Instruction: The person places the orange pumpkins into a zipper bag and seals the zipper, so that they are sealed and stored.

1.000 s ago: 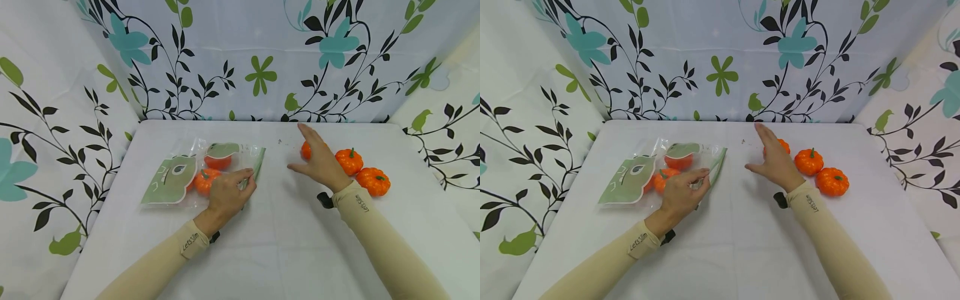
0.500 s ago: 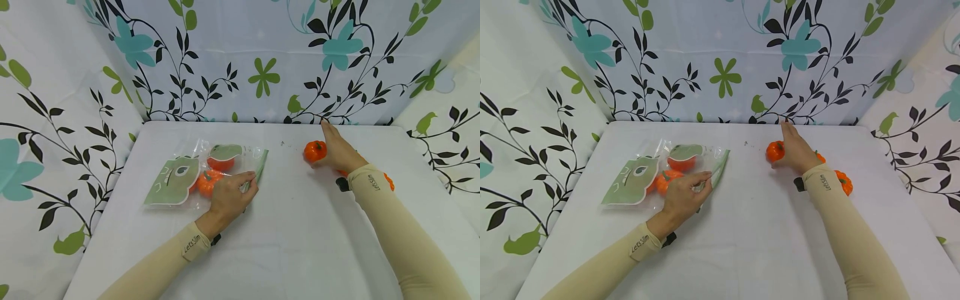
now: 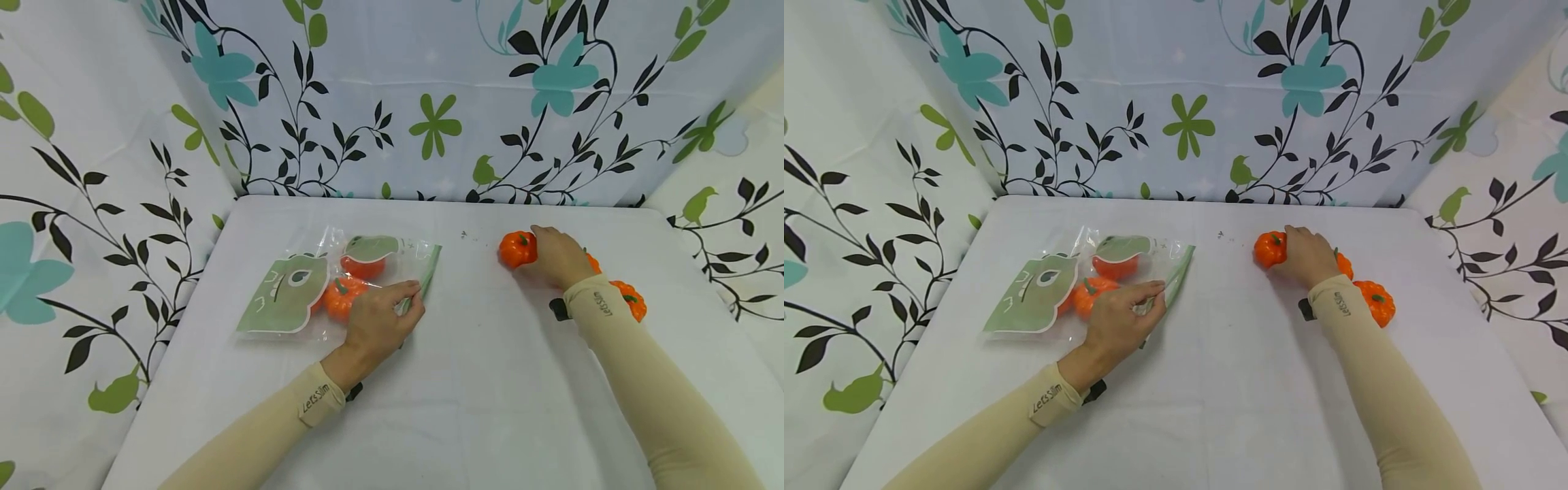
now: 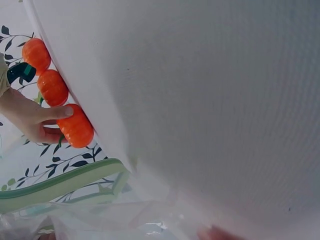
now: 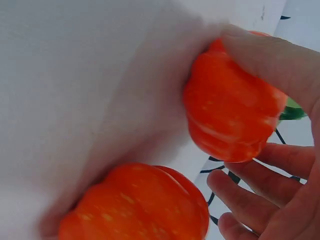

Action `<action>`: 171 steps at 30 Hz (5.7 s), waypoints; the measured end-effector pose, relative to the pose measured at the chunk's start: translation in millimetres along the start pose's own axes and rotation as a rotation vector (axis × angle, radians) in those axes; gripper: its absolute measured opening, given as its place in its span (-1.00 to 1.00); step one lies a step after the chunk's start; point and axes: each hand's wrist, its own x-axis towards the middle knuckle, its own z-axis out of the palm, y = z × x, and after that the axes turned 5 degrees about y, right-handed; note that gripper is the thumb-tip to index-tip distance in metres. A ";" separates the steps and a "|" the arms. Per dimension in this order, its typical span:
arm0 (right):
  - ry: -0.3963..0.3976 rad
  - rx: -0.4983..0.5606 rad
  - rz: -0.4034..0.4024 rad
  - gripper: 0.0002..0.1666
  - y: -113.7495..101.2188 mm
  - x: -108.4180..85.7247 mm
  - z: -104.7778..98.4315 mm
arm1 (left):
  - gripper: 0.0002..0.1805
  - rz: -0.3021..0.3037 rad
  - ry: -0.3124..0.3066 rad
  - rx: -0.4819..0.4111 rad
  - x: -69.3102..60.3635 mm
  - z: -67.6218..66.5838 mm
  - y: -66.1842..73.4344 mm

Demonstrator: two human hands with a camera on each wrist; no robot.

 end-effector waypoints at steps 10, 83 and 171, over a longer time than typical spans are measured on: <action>-0.011 0.070 0.040 0.12 -1.8 -7.5 9.5 | -0.78 0.009 0.022 -0.002 -1.2 2.7 -0.5; -0.070 0.760 -0.201 -0.42 -135.5 -62.4 61.6 | -0.77 0.073 0.036 -0.058 1.2 -4.2 1.5; -0.010 0.191 0.138 0.60 122.2 -115.1 -20.4 | -0.81 0.053 0.054 -0.017 -1.9 -8.0 -5.6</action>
